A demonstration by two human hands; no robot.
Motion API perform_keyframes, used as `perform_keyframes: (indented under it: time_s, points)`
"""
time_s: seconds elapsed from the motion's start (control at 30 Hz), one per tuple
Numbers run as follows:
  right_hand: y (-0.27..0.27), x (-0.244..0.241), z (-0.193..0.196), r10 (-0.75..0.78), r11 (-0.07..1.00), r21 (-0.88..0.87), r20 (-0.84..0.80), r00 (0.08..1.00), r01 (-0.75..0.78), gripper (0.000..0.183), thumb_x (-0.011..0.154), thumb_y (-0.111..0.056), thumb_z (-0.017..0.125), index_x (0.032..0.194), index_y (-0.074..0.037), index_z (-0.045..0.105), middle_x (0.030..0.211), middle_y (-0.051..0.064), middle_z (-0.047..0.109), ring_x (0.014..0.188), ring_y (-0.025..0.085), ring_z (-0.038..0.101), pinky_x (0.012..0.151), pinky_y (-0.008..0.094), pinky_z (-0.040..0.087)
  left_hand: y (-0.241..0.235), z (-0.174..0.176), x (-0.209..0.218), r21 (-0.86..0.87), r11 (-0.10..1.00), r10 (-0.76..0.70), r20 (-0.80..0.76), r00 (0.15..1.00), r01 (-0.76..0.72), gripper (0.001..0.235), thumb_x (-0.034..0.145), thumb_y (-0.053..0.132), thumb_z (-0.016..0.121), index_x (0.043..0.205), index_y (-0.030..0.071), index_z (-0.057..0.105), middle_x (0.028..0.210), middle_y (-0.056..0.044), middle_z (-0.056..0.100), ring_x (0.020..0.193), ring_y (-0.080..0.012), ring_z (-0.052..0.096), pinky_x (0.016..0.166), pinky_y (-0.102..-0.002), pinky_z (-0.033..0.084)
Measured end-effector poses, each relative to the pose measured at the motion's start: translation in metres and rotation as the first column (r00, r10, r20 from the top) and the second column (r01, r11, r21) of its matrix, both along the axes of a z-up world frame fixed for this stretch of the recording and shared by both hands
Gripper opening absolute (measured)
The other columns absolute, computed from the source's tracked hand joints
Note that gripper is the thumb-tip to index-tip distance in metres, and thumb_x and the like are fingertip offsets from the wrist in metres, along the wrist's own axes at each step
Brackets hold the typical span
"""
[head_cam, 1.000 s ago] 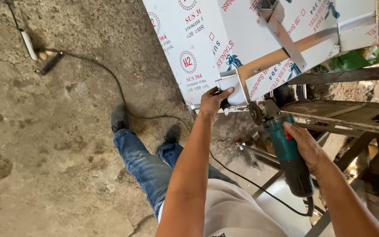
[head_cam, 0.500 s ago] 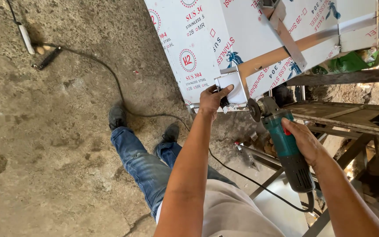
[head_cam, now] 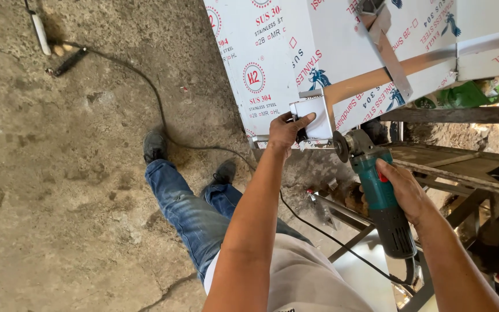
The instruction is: Fabricating a stainless steel structure by cutting, measuring, and grinding metal components in a workshop.
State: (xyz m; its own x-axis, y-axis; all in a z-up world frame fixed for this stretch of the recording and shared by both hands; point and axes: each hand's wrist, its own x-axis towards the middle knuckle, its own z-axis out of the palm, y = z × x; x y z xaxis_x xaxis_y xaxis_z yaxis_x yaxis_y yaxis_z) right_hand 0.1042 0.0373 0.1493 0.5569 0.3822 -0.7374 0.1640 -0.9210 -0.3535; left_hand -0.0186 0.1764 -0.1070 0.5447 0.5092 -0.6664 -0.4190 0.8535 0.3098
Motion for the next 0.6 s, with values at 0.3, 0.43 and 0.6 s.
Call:
perform_keyframes:
  time_s: [0.3,0.43,0.6]
  points:
    - [-0.005,0.015,-0.008,0.025,0.999,0.045,-0.018,1.000,-0.024,0.062,0.096,-0.059,0.055,0.109,0.000,0.069,0.085,0.014,0.073,0.067,0.021,0.070,0.058,0.036,0.057,0.000,0.004,-0.002,-0.001,1.000,-0.003,-0.026,1.000,0.003,0.075,0.065,0.020,0.094,0.124,-0.014,0.063,0.104,-0.022,0.076,0.085,-0.0249,0.076,0.075,-0.034,0.064]
    - [0.008,0.004,-0.004,0.012,0.999,0.038,0.017,1.000,-0.013,0.060,0.095,-0.059,0.052,0.110,-0.004,0.070,0.085,0.012,0.073,0.067,0.020,0.070,0.058,0.036,0.058,-0.003,-0.004,0.005,0.010,1.000,-0.002,-0.023,1.000,0.003,0.077,0.063,0.021,0.095,0.124,-0.014,0.063,0.103,-0.021,0.077,0.085,-0.0248,0.076,0.077,-0.033,0.064]
    - [0.017,-0.002,-0.001,0.049,0.996,0.071,-0.008,0.999,-0.049,0.058,0.097,-0.058,0.051,0.111,-0.005,0.069,0.085,0.012,0.072,0.066,0.019,0.068,0.058,0.036,0.056,-0.004,-0.007,0.008,0.016,1.000,0.003,-0.047,0.999,-0.002,0.079,0.061,0.022,0.096,0.124,-0.014,0.064,0.103,-0.021,0.077,0.085,-0.0246,0.076,0.077,-0.034,0.064]
